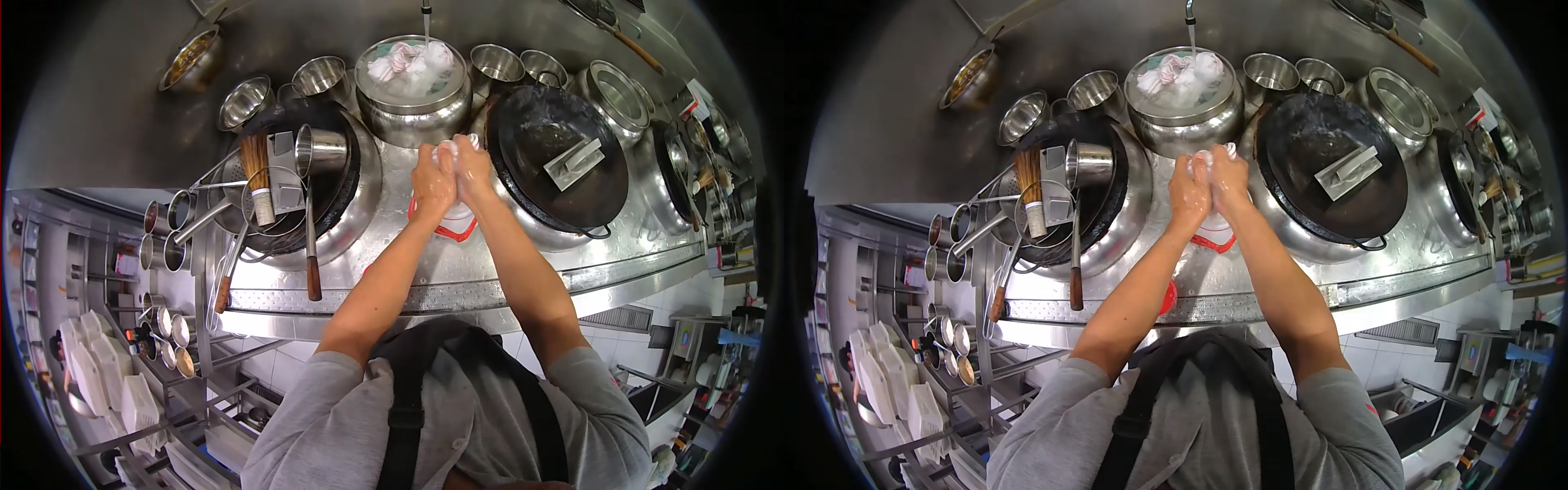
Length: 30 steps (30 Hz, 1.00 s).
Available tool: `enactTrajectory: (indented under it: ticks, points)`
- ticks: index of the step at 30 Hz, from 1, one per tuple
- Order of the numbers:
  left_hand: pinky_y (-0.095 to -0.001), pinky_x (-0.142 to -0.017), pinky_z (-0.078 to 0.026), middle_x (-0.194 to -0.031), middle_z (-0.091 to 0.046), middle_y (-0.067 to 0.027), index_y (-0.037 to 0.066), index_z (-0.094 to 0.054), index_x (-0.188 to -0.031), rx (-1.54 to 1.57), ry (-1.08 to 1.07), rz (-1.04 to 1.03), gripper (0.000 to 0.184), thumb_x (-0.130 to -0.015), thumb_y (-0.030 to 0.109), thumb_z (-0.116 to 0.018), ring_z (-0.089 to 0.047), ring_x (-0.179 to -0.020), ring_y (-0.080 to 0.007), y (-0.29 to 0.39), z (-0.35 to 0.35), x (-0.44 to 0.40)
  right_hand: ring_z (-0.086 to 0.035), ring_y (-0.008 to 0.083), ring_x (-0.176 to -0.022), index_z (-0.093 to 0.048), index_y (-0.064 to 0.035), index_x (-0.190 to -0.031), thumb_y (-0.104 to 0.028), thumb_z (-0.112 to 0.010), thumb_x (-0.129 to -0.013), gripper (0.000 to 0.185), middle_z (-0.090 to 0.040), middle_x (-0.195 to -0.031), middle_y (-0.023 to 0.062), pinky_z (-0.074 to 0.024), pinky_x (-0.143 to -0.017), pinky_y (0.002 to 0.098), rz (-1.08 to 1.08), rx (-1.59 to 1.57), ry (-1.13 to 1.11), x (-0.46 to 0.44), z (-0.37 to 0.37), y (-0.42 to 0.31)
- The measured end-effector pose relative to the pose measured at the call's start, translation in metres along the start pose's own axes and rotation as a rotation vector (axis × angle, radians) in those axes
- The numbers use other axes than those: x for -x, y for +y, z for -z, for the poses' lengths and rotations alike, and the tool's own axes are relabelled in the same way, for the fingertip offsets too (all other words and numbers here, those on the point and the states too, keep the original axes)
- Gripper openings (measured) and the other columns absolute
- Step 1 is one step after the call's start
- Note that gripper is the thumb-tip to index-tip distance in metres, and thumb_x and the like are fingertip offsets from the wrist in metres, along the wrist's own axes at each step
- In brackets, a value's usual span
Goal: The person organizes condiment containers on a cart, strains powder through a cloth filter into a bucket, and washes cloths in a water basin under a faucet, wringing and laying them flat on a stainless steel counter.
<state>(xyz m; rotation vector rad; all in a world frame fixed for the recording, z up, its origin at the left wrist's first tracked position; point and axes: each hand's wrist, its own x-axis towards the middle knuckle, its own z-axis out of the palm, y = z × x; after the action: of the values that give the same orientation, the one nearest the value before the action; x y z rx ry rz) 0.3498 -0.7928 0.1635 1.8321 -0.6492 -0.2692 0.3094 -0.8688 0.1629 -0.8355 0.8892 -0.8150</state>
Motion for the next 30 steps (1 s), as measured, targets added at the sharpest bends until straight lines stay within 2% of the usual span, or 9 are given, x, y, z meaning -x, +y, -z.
enactTrajectory:
  ticks: [5, 9, 13, 15, 17, 18, 20, 21, 30]
  points:
    - [-0.0502, -0.076, -0.046, -0.088, -0.065, -0.0289, -0.004, -0.059, -0.097, 0.104, 0.076, -0.098, 0.042, -0.102, 0.036, -0.047, -0.061, -0.081, -0.0452, -0.016, -0.012, -0.008, -0.057, 0.0172, -0.065, -0.067, 0.0049, -0.079, -0.027, -0.061, -0.091, 0.035, -0.063, -0.071, 0.0093, -0.0492, -0.063, 0.0371, 0.306, 0.286, 0.092, -0.018, 0.002, 0.019]
    - [-0.0483, -0.070, -0.043, -0.079, -0.063, -0.0248, -0.006, -0.061, -0.090, 0.239, 0.111, -0.106, 0.041, -0.100, 0.031, -0.047, -0.056, -0.071, -0.0375, -0.021, -0.020, -0.021, -0.065, 0.0312, -0.072, -0.062, 0.0053, -0.097, -0.032, -0.057, -0.096, 0.038, -0.066, -0.083, 0.0216, -0.0496, -0.072, 0.0444, 0.565, 0.667, 0.020, -0.019, 0.003, 0.004]
    - [-0.0492, -0.077, -0.046, -0.085, -0.065, -0.0291, -0.008, -0.064, -0.088, 0.217, 0.228, -0.202, 0.042, -0.099, 0.029, -0.046, -0.063, -0.081, -0.0438, -0.019, -0.021, -0.083, -0.066, 0.0387, -0.087, -0.054, 0.0039, -0.117, -0.034, -0.055, -0.097, 0.042, -0.065, -0.096, 0.0305, -0.0505, -0.080, 0.0441, 0.703, 0.817, -0.125, -0.011, 0.003, -0.042]
    - [-0.0468, -0.075, -0.049, -0.091, -0.067, -0.0258, -0.011, -0.064, -0.101, 0.318, 0.242, 0.070, 0.047, -0.099, 0.034, -0.048, -0.065, -0.079, -0.0396, -0.024, -0.026, -0.153, -0.068, 0.0346, -0.096, -0.062, 0.0031, -0.116, -0.025, -0.056, -0.098, 0.035, -0.067, -0.103, 0.0258, -0.0525, -0.086, 0.0390, 0.748, 0.936, -0.190, -0.022, 0.023, -0.049]
    - [-0.0456, -0.088, -0.050, -0.112, -0.065, -0.0266, -0.007, -0.050, -0.133, 0.490, 0.107, 0.363, 0.064, -0.097, 0.045, -0.056, -0.064, -0.100, -0.0369, 0.018, 0.001, -0.194, -0.068, 0.0359, -0.095, -0.068, -0.0007, -0.107, -0.019, -0.057, -0.094, 0.025, -0.069, -0.102, 0.0231, -0.0529, -0.085, 0.0414, 0.524, 1.292, -0.528, -0.019, 0.036, -0.050]
    - [-0.0466, -0.094, -0.047, -0.122, -0.058, -0.0275, -0.005, -0.047, -0.138, 0.258, 0.121, 0.197, 0.066, -0.096, 0.045, -0.057, -0.058, -0.110, -0.0385, 0.003, -0.001, -0.215, -0.067, 0.0400, -0.092, -0.071, -0.0042, -0.093, -0.021, -0.057, -0.090, 0.022, -0.070, -0.095, 0.0205, -0.0515, -0.083, 0.0485, 0.490, 1.391, -0.717, -0.025, 0.042, -0.031]
    - [-0.0487, -0.107, -0.041, -0.142, -0.045, -0.0293, 0.000, -0.040, -0.147, -0.208, 0.161, -0.139, 0.073, -0.094, 0.046, -0.060, -0.048, -0.129, -0.0416, -0.053, -0.024, -0.271, -0.068, 0.0386, -0.096, -0.072, -0.0033, -0.095, -0.014, -0.058, -0.085, 0.020, -0.071, -0.097, 0.0217, -0.0527, -0.085, 0.0475, 0.269, 1.627, -1.102, -0.044, 0.053, 0.016]
    - [-0.0542, -0.115, -0.030, -0.159, -0.022, -0.0255, 0.009, -0.039, -0.151, -0.340, -0.006, -0.194, 0.072, -0.092, 0.041, -0.064, -0.029, -0.142, -0.0463, -0.076, -0.030, -0.285, -0.068, 0.0370, -0.100, -0.069, -0.0070, -0.109, -0.012, -0.065, -0.082, 0.028, -0.071, -0.102, 0.0206, -0.0516, -0.089, 0.0441, 0.153, 1.661, -1.145, -0.039, 0.048, 0.014]
    - [-0.0564, -0.116, -0.023, -0.161, -0.030, -0.0194, 0.021, -0.043, -0.152, -0.907, -0.344, -0.155, 0.065, -0.094, 0.049, -0.048, -0.035, -0.145, -0.0353, -0.084, -0.046, -0.261, -0.069, 0.0350, -0.099, -0.073, -0.0052, -0.102, -0.011, -0.067, -0.077, 0.027, -0.072, -0.101, 0.0200, -0.0533, -0.086, 0.0437, -0.073, 1.929, -1.438, -0.111, 0.037, 0.147]
